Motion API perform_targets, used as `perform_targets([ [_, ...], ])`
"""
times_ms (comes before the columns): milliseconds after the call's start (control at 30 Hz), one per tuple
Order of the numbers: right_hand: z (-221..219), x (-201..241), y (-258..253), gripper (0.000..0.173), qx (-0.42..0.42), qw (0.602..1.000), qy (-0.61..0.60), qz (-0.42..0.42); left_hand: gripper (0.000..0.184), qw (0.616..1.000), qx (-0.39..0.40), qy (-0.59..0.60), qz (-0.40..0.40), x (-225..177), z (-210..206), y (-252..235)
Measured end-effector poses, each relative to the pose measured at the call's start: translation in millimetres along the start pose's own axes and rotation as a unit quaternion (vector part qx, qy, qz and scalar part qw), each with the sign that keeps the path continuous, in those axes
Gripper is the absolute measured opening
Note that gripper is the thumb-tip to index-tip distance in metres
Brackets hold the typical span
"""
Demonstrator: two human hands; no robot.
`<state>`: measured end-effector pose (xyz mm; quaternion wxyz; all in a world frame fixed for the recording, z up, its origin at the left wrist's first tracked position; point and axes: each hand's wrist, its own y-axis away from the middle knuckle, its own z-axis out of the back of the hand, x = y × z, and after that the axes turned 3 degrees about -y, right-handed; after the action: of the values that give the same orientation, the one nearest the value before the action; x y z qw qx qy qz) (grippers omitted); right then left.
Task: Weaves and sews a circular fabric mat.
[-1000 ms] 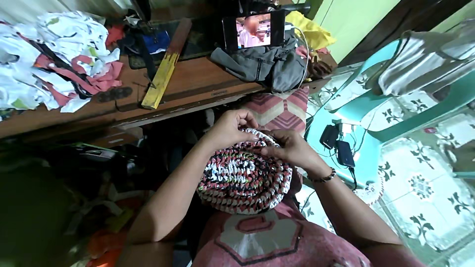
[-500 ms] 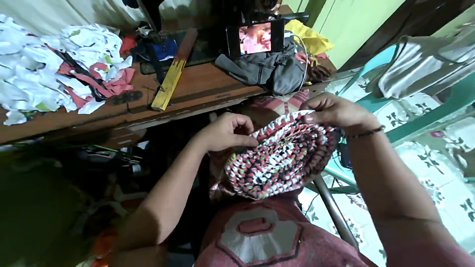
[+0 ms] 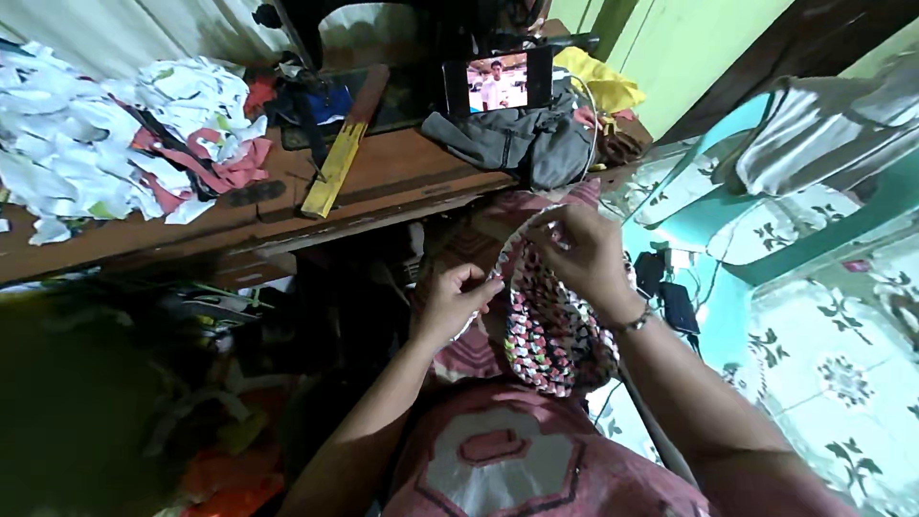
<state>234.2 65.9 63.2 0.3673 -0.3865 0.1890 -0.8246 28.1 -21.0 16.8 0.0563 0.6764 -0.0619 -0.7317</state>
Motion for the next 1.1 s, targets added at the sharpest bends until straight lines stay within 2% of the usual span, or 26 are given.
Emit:
perform_targets([
  [133, -43.7, -12.8, 38.7, 0.018, -0.036, 0.999, -0.035, -0.004, 0.013, 1.0, 0.005, 0.028, -0.012, -0.6, -6.3, -0.7],
  [233, -54.9, -19.6, 39.8, 0.019, -0.033, 0.998, -0.043, -0.032, 0.015, 1.0, 0.01, 0.016, -0.021, -1.7, -13.4, 1.1],
  [400, -63.9, -18.7, 35.8, 0.019, -0.024, 0.997, -0.026, -0.069, 0.021, 0.992, -0.048, -0.112, -0.036, 8.3, -28.5, 3.9],
  [500, -65.5, -18.6, 35.9, 0.02, -0.039, 0.995, -0.02, -0.086, 0.023, 0.985, -0.061, -0.159, -0.001, 4.4, -33.1, 8.4],
  [600, -66.6, -17.6, 33.9, 0.021, -0.052, 0.993, -0.012, -0.105, 0.019, 0.989, -0.066, -0.13, 0.007, 3.4, -34.8, 5.9],
  [733, -63.3, -17.8, 28.2, 0.026, -0.059, 0.99, -0.038, -0.125, 0.015, 0.997, -0.078, -0.024, -0.016, 8.5, -33.8, 0.7],
  [833, -39.2, -23.4, 13.9, 0.037, -0.052, 0.988, -0.001, -0.142, 0.015, 0.998, -0.038, -0.035, -0.02, -3.6, -13.6, -8.4],
  [933, 1.7, -30.1, -6.3, 0.06, 0.026, 0.964, 0.1, -0.246, 0.017, 0.987, 0.019, -0.142, -0.078, -23.9, 28.3, -26.6],
  [1033, 23.4, -41.5, -4.9, 0.047, 0.116, 0.943, 0.105, -0.294, 0.018, 0.971, 0.087, -0.206, -0.08, -49.6, 72.1, -50.4],
  [1100, 19.9, -45.6, 9.7, 0.037, 0.125, 0.951, 0.032, -0.28, 0.018, 0.959, 0.122, -0.245, -0.08, -59.3, 88.6, -62.1],
])
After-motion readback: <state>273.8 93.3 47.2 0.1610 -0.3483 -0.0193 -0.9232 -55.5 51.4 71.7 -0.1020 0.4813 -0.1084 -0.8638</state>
